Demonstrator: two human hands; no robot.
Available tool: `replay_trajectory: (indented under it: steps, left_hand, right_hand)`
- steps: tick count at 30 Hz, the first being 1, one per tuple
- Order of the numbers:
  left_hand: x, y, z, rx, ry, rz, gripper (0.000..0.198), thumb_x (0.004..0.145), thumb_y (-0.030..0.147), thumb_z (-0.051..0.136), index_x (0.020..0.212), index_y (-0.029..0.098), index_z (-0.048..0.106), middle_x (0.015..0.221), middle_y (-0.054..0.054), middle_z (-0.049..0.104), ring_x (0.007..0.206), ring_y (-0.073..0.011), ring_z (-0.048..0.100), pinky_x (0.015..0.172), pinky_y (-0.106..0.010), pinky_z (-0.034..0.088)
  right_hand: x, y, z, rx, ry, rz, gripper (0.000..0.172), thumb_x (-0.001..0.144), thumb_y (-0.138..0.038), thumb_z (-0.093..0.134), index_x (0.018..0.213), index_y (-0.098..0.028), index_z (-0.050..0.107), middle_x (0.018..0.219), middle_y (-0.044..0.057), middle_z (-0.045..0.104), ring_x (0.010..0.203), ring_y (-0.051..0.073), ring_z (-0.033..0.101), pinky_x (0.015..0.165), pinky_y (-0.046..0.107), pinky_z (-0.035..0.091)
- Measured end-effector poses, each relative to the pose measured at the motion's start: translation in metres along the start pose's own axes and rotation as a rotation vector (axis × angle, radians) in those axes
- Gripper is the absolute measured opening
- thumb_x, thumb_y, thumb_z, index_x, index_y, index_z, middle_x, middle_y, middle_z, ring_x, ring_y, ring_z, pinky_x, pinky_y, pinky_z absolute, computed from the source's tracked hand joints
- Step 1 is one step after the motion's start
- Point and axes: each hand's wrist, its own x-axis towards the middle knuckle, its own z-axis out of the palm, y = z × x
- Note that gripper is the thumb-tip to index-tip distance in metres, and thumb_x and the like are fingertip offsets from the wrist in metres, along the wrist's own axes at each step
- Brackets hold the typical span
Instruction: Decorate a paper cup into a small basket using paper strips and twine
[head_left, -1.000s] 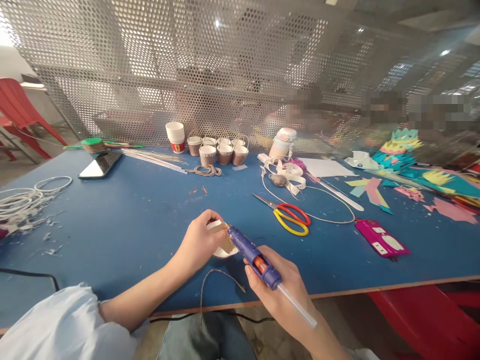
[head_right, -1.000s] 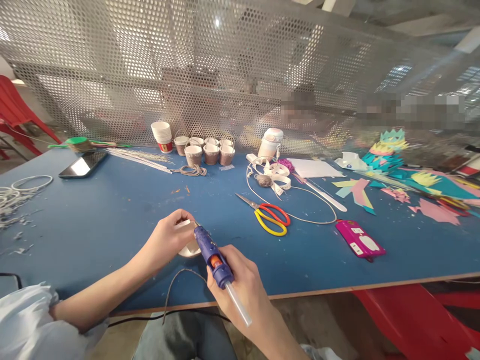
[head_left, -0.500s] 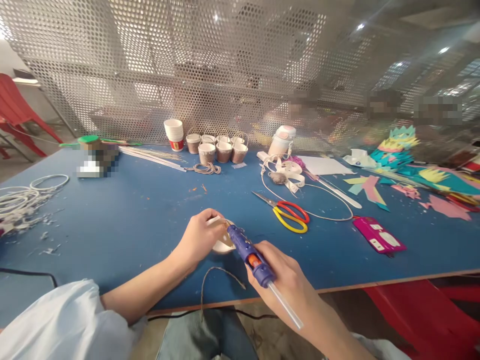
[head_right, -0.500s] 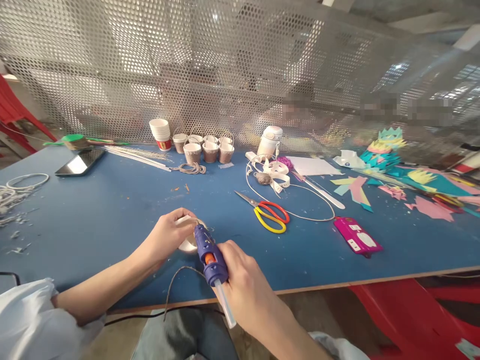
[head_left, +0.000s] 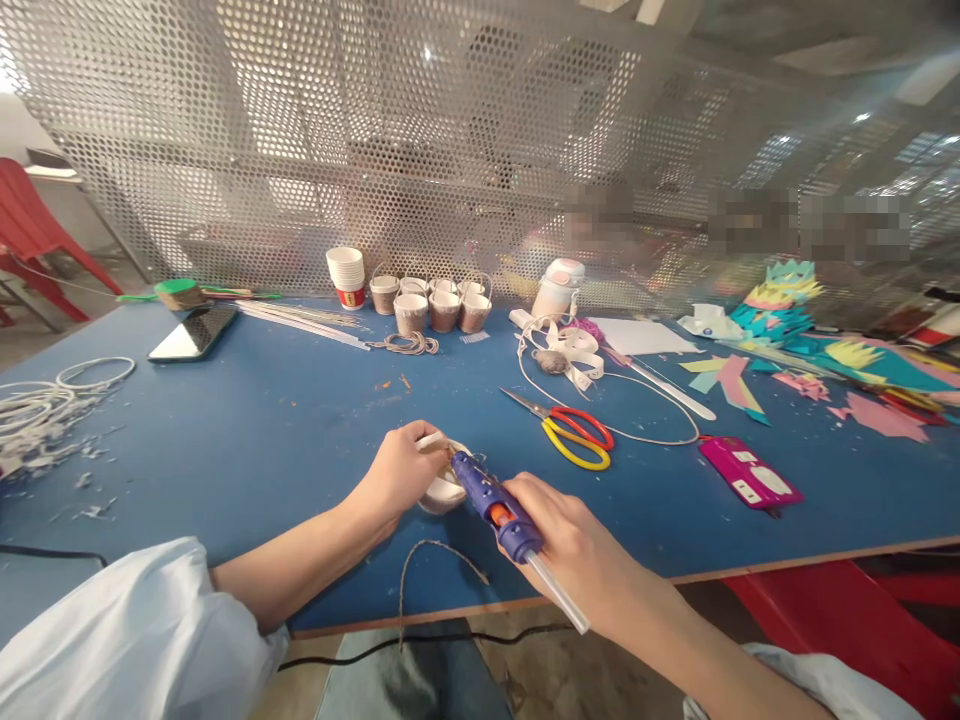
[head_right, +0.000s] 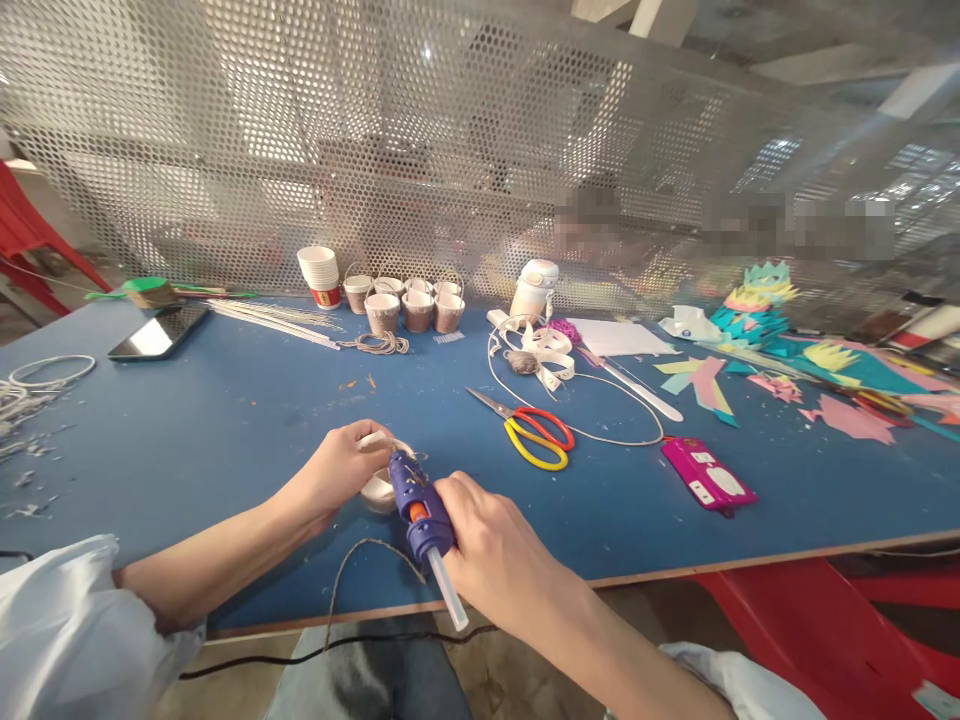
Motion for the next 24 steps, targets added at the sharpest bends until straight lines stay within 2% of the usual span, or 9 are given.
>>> replay_trajectory:
  steps: [5, 13, 18, 22, 24]
  left_hand:
    - [0.0, 0.002, 0.001, -0.012, 0.001, -0.011, 0.008, 0.061, 0.017, 0.061, 0.069, 0.017, 0.059, 0.057, 0.001, 0.062, 0.05, -0.0116, 0.054, 0.045, -0.02, 0.039]
    - [-0.002, 0.006, 0.002, 0.026, 0.011, -0.023, 0.006, 0.065, 0.014, 0.057, 0.071, 0.017, 0.057, 0.056, 0.003, 0.057, 0.05, -0.0101, 0.049, 0.045, -0.019, 0.035]
    - [-0.004, 0.004, 0.004, 0.048, 0.02, -0.011, 0.004, 0.066, 0.014, 0.058, 0.069, 0.017, 0.056, 0.057, 0.002, 0.058, 0.051, -0.0106, 0.05, 0.045, -0.019, 0.035]
    - [-0.006, 0.004, 0.005, 0.069, 0.026, -0.009, 0.004, 0.066, 0.016, 0.059, 0.068, 0.017, 0.055, 0.055, 0.002, 0.057, 0.05, -0.0109, 0.05, 0.047, -0.02, 0.035]
    - [-0.007, 0.004, 0.005, 0.073, 0.028, -0.016, 0.005, 0.066, 0.016, 0.059, 0.069, 0.018, 0.055, 0.054, 0.003, 0.057, 0.049, -0.0107, 0.05, 0.047, -0.02, 0.035]
  right_hand:
    - [0.004, 0.001, -0.003, -0.082, -0.036, -0.023, 0.024, 0.075, 0.001, 0.041, 0.087, -0.019, 0.047, 0.074, 0.0, 0.052, 0.057, 0.015, 0.048, 0.052, 0.027, 0.035]
    - [0.003, -0.008, 0.0, -0.295, -0.108, 0.01, 0.017, 0.082, -0.004, 0.041, 0.084, -0.02, 0.044, 0.073, 0.0, 0.05, 0.054, 0.017, 0.047, 0.05, 0.031, 0.027]
    - [0.0, -0.023, -0.004, -0.469, -0.188, -0.022, 0.023, 0.075, 0.0, 0.046, 0.083, -0.021, 0.041, 0.075, 0.002, 0.052, 0.056, 0.018, 0.052, 0.046, 0.032, 0.021]
    - [-0.001, -0.034, -0.007, -0.563, -0.186, -0.001, 0.024, 0.073, 0.0, 0.049, 0.078, -0.022, 0.04, 0.071, 0.0, 0.049, 0.051, 0.015, 0.051, 0.042, 0.03, 0.022]
    - [0.0, -0.039, -0.009, -0.65, -0.232, -0.035, 0.03, 0.066, 0.004, 0.05, 0.072, -0.022, 0.038, 0.069, 0.001, 0.048, 0.054, 0.016, 0.052, 0.04, 0.03, 0.022]
